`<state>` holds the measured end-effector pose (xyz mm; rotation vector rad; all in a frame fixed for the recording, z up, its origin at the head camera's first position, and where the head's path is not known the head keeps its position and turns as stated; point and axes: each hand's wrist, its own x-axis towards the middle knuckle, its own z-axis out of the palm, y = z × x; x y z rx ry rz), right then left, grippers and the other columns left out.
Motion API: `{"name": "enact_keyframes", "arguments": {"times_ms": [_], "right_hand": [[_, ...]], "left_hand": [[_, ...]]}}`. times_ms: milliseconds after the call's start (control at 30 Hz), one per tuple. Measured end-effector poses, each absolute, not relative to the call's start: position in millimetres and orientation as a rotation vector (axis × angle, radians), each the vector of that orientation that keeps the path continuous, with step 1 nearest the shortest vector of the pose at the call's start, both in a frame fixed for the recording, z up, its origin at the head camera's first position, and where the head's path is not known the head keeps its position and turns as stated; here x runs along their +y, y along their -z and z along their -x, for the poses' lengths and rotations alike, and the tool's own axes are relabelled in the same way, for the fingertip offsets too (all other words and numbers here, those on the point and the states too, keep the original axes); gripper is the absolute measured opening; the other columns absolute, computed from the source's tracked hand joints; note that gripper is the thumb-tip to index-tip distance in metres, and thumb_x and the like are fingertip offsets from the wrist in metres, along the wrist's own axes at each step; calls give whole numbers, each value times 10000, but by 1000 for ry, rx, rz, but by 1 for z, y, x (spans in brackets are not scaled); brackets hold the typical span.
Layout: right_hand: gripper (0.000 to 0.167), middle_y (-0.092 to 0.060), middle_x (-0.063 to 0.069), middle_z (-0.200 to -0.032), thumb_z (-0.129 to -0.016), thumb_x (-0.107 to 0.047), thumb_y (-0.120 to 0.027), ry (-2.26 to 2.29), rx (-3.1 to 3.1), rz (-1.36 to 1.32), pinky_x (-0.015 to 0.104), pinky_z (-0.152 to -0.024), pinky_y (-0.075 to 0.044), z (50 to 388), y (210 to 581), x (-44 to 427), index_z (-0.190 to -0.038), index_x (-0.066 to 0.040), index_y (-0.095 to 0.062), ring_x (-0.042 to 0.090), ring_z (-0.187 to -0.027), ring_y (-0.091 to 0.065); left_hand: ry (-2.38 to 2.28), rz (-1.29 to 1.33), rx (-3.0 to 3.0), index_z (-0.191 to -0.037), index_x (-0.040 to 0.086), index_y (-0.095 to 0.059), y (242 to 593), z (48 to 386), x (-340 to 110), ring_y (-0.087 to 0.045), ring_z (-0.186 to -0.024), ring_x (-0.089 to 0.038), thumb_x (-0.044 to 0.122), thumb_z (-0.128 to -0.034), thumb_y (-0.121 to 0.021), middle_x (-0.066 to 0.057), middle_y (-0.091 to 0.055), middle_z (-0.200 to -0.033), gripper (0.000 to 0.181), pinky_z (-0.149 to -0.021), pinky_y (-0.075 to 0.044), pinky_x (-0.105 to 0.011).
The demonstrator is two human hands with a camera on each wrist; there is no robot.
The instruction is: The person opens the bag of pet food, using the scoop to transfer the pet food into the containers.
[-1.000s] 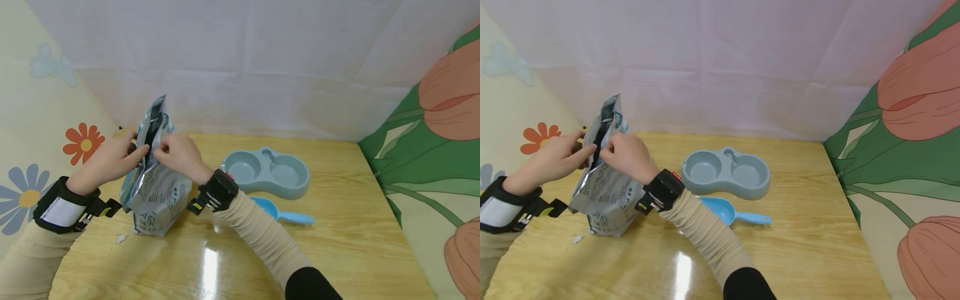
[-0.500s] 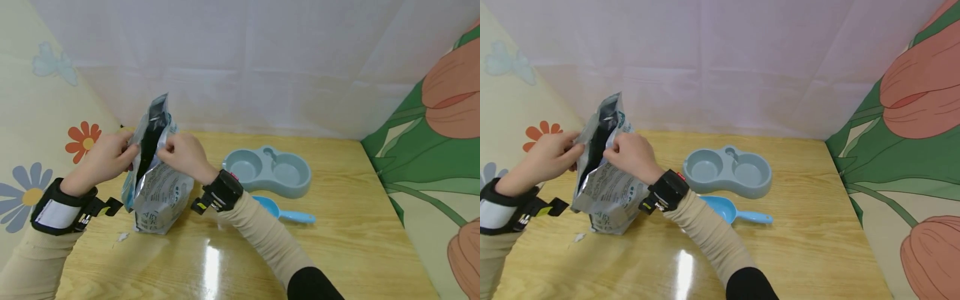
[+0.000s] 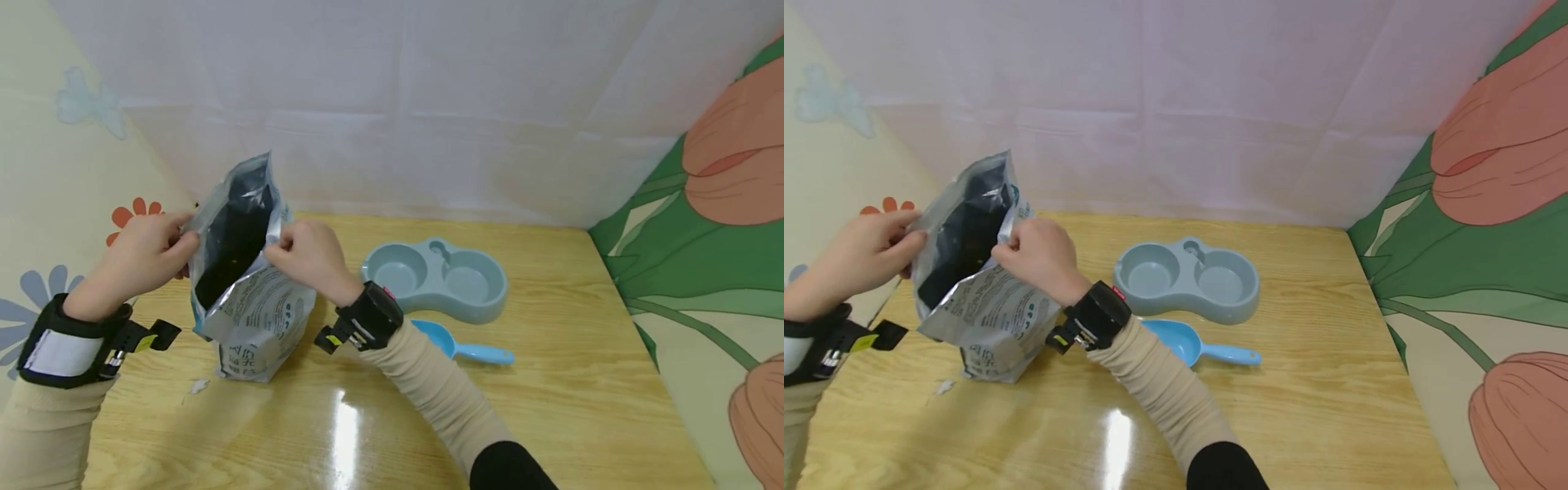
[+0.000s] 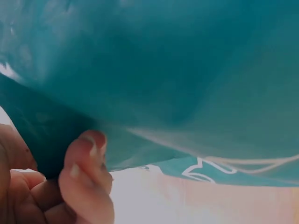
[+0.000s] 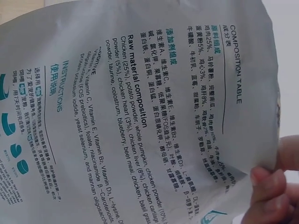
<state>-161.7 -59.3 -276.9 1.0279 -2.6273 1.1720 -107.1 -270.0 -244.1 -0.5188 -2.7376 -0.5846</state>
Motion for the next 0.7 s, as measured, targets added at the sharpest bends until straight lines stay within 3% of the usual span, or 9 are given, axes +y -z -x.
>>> {"name": "enact_keyframes", "arguments": {"times_ms": [433,700], "right_hand": [[389,-232,-48,-443,-740,-81,-563,-1230,-2670,-922,161,-418,-150,160,274,-54,-446,-141,-314,64,-392,-207],[376,-229,-55,-435,-724,-90,-551,-1249,-2678,-909,166,-417,-138,160,273,-51,-436,-146,-316,61,-388,-196]], "left_hand": [[567,448,-2761,-794,1,-542,241,107,-281,-352,-369,-43,-16,-846,-412,30,-443,-476,141,-374,-283,-239],[621,351,-2742,-899,-43,-584,241,107,-286,-376,-367,-69,5,-845,-384,-5,-466,-488,213,-375,-280,-245]]}}
